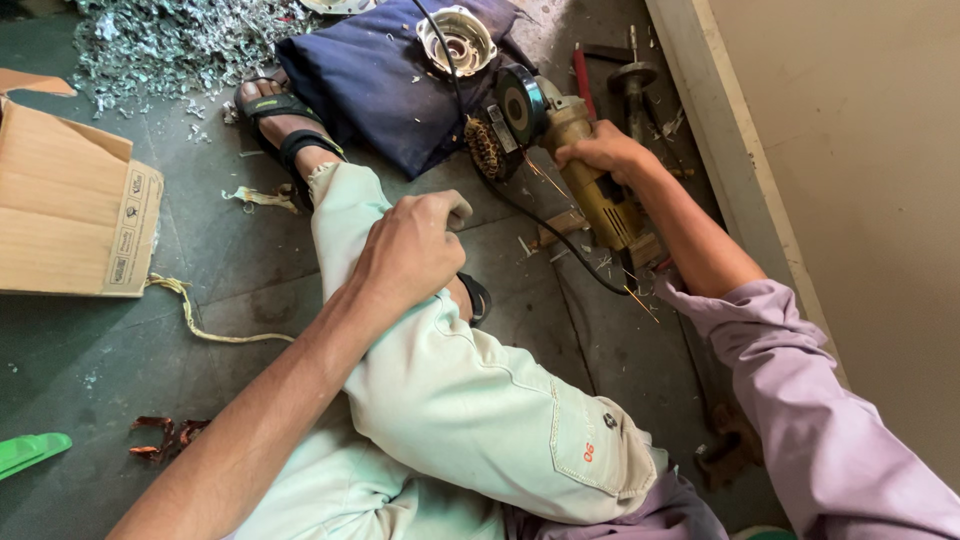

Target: The person sits on the workshop floor and uses an angle grinder to grind metal components, producing sparks as the disc contacts the parts. They hold each piece steady with one hand while guiding the grinder with the other, working through several copper and steel parts laid out on the floor.

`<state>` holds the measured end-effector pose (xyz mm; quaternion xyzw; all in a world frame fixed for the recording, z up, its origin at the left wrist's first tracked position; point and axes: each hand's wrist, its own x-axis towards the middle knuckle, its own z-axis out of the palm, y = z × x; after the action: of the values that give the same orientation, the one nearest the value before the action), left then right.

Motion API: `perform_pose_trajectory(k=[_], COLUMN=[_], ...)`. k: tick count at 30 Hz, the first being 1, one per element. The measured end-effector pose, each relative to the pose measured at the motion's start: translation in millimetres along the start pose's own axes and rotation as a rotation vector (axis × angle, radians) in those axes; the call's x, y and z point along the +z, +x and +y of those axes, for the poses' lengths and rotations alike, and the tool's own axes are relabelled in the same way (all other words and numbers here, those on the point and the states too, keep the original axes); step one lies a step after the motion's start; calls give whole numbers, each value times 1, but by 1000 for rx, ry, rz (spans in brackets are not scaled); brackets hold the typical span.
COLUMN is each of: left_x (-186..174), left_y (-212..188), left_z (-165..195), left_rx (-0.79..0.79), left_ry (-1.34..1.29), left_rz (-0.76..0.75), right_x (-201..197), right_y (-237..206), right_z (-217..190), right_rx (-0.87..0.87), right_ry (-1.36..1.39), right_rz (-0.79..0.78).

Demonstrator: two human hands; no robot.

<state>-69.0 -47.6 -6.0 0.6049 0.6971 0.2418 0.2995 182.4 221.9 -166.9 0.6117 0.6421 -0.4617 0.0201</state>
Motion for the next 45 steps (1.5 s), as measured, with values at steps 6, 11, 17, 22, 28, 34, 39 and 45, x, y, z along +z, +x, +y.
perform_pose_trajectory(k=[6,11,17,22,28,34,39,45], left_x=[0,0,0,1,1,1,2,3], left_y=[0,1,1,1,0,2,2,3], left_z=[0,0,-1,-1,0,1,-1,-2], left_rx=[-6,-3,-5,9,6,-7,16,2], left_ry=[-7,0,1,-3,3,10,10,13], left_rz=[-6,-6,-6,4,2,-15,-3,-5], right_x=[-1,1,1,1,1,1,-1,1], right_y=[-2,0,-1,-2,3,-4,-9,-1], right_z=[0,2,3,3,9,5,3,12], right_rx=[-35,-18,-42,-53,-60,-28,15,-73], right_ry=[-47,-38,11,-5,8,12,-72,24], right_rz=[10,13,-12,-6,7,17,5,-13])
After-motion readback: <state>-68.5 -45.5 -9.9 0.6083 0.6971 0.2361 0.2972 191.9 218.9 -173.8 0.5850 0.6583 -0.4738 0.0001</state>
